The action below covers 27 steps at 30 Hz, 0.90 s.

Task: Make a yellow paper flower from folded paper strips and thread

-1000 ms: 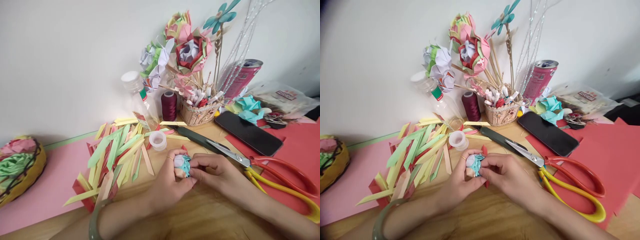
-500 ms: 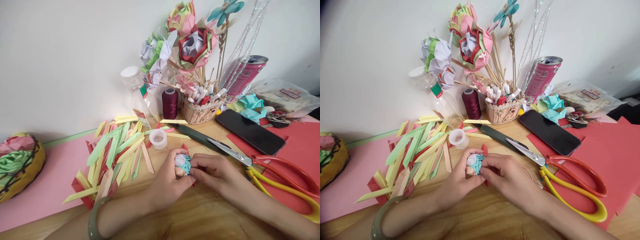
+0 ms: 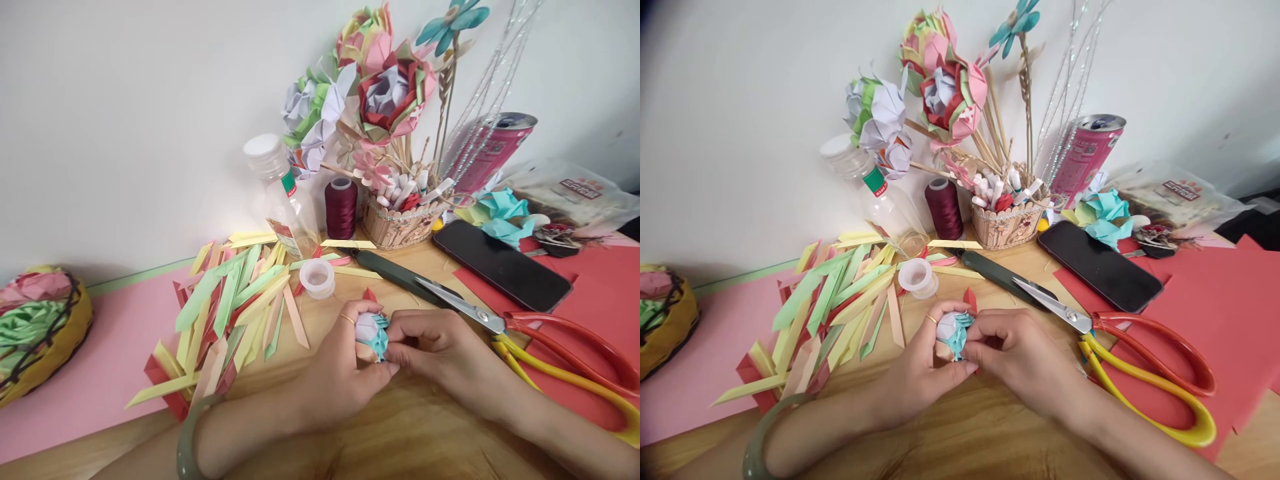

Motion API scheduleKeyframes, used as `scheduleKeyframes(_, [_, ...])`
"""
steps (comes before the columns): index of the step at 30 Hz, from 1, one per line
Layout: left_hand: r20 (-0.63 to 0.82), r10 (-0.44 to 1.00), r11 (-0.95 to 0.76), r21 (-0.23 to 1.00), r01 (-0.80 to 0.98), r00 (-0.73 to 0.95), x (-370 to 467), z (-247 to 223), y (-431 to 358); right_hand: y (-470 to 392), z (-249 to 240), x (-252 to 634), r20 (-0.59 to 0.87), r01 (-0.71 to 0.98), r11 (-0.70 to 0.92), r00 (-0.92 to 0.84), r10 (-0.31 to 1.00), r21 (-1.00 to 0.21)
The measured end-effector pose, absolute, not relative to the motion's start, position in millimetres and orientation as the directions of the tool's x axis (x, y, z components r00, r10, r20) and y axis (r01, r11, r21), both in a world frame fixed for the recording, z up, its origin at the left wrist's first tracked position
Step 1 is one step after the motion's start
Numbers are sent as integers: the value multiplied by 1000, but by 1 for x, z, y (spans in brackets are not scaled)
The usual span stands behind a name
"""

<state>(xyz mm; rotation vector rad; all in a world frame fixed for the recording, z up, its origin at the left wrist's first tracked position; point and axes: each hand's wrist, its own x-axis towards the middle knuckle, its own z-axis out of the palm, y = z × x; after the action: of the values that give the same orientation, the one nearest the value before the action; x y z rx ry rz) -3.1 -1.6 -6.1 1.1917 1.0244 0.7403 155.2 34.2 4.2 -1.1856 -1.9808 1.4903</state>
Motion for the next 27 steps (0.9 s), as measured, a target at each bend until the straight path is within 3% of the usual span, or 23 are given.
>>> scheduleKeyframes(7, [-248, 901, 288, 955, -65, 357, -2, -2, 1, 35, 7, 155, -87, 310, 143, -623, 777, -940])
scheduleKeyframes(13, [-268, 897, 346, 921, -181, 350, -2, 0, 2, 36, 10, 157, -101, 262, 69, -583, 806, -962])
scheduleKeyframes(16, [-247, 904, 337, 914, -226, 350, -4, -2, 2, 36, 10, 156, -26, 289, 166, -560, 828, -943])
scheduleKeyframes(21, [-257, 934, 298, 943, -144, 248, -5, -2, 4, 32, 7, 157, 178, 353, 395, -512, 840, -848])
scheduleKeyframes(27, [-193, 959, 247, 929, -277, 210, -5, -9, 3, 32, 10, 162, 275, 338, 402, -365, 889, -851])
